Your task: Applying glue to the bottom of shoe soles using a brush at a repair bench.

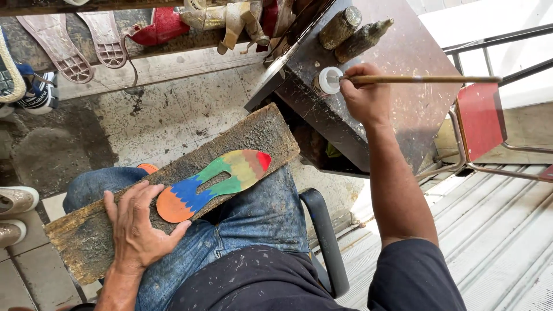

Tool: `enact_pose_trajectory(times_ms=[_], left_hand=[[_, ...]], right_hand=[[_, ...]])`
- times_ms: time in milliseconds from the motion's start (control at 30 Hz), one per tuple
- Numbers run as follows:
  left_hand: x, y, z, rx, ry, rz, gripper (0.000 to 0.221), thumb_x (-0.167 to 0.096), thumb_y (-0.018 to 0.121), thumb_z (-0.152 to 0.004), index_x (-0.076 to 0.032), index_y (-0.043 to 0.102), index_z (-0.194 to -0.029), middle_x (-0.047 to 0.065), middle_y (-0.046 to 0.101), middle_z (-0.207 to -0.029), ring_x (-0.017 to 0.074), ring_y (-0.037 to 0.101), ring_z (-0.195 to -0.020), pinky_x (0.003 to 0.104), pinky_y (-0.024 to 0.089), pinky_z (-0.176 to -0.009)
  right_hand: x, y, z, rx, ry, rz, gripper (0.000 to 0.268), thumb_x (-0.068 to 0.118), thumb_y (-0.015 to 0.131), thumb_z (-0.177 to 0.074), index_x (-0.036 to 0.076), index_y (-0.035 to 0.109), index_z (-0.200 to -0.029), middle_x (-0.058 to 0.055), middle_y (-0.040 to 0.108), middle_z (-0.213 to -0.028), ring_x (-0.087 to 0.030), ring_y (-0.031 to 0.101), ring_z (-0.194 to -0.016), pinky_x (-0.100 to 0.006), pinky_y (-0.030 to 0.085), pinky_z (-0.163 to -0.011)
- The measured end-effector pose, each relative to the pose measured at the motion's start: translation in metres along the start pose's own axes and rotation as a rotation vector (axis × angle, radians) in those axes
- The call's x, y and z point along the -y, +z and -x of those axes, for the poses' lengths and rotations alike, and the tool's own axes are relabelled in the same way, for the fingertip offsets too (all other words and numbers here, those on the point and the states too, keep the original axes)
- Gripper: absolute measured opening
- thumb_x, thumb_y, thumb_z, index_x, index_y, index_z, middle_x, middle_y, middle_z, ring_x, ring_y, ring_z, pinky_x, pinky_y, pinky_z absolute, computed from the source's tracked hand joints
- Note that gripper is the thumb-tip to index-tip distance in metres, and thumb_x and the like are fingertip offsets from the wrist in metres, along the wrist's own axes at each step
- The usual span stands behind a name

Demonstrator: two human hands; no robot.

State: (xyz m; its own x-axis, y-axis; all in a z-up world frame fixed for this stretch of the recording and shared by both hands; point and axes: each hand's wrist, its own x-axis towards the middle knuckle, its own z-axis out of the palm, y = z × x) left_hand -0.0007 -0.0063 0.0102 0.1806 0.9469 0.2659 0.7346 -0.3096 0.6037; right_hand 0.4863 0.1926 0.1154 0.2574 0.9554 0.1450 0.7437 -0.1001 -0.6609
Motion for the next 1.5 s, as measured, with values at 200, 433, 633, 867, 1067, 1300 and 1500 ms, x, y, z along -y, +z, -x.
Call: enact_pose_trajectory(times_ms=[200,433,633,867,1067,1300,1500], left_hand=[[0.002,0.004,0.002,0.005,-0.043,-0.018,0.098,-0.046,0.092,-0.053,-0.015,0.053,-0.138,0.017,0.062,-0.137,0.0354,0.056,-0.136,0.072,0.012,-0.126],[-0.005,-0.004,-0.010,-0.005,-0.045,-0.025,0.097,-0.040,0.094,-0.054,-0.011,0.054,-0.137,0.020,0.061,-0.135,0.0380,0.055,-0.134,0.073,0.018,-0.120],[0.013,0.010,0.008,-0.020,0.029,-0.015,0.102,-0.044,0.098,-0.064,-0.010,0.043,-0.143,0.011,0.069,-0.134,0.0400,0.057,-0.134,0.076,0.009,-0.119],[0.005,0.004,0.005,-0.042,0.031,0.062,0.092,-0.040,0.094,-0.072,-0.010,0.044,-0.143,0.013,0.072,-0.126,0.0399,0.056,-0.134,0.074,0.004,-0.120],[0.005,0.006,0.007,-0.051,0.034,0.059,0.094,-0.041,0.095,-0.070,-0.009,0.044,-0.143,0.013,0.072,-0.127,0.0391,0.056,-0.134,0.074,0.005,-0.119],[0.004,0.004,0.004,-0.042,0.039,0.048,0.093,-0.036,0.094,-0.067,-0.009,0.045,-0.142,0.012,0.071,-0.128,0.0401,0.057,-0.132,0.075,0.007,-0.119],[0.007,0.004,0.005,-0.029,0.047,0.052,0.093,-0.038,0.093,-0.068,-0.010,0.045,-0.142,0.013,0.071,-0.127,0.0408,0.057,-0.132,0.075,0.007,-0.119]], right_hand=[[0.007,-0.011,0.008,-0.192,0.141,-0.596,0.015,-0.002,0.069,-0.085,0.010,0.062,-0.090,-0.014,0.075,-0.089,-0.020,0.076,-0.076,-0.029,0.069,-0.058],[0.007,0.007,0.051,-0.272,-0.115,-0.768,0.022,0.008,0.079,-0.096,0.007,0.058,-0.091,-0.019,0.066,-0.071,-0.025,0.065,-0.054,-0.040,0.059,-0.050],[0.098,0.076,0.163,0.399,-0.272,-0.816,0.029,0.030,0.053,-0.106,0.002,0.054,-0.100,-0.026,0.063,-0.094,-0.029,0.057,-0.053,-0.032,0.043,-0.047],[0.129,0.129,0.182,0.826,-0.573,-0.443,0.011,-0.002,0.072,-0.088,0.005,0.064,-0.087,-0.015,0.074,-0.101,-0.026,0.071,-0.093,-0.040,0.056,-0.091],[0.136,0.122,0.183,0.709,-0.683,-0.265,0.012,-0.005,0.065,-0.083,0.007,0.067,-0.085,-0.009,0.075,-0.093,-0.022,0.072,-0.085,-0.037,0.054,-0.085],[0.113,0.113,0.179,0.690,-0.729,-0.098,0.011,0.001,0.062,-0.074,0.010,0.067,-0.079,-0.005,0.074,-0.087,-0.019,0.067,-0.073,-0.033,0.055,-0.069],[0.099,0.087,0.186,0.520,-0.583,-0.210,0.010,-0.005,0.063,-0.080,0.003,0.068,-0.083,-0.009,0.068,-0.081,-0.018,0.058,-0.068,-0.033,0.047,-0.065]])
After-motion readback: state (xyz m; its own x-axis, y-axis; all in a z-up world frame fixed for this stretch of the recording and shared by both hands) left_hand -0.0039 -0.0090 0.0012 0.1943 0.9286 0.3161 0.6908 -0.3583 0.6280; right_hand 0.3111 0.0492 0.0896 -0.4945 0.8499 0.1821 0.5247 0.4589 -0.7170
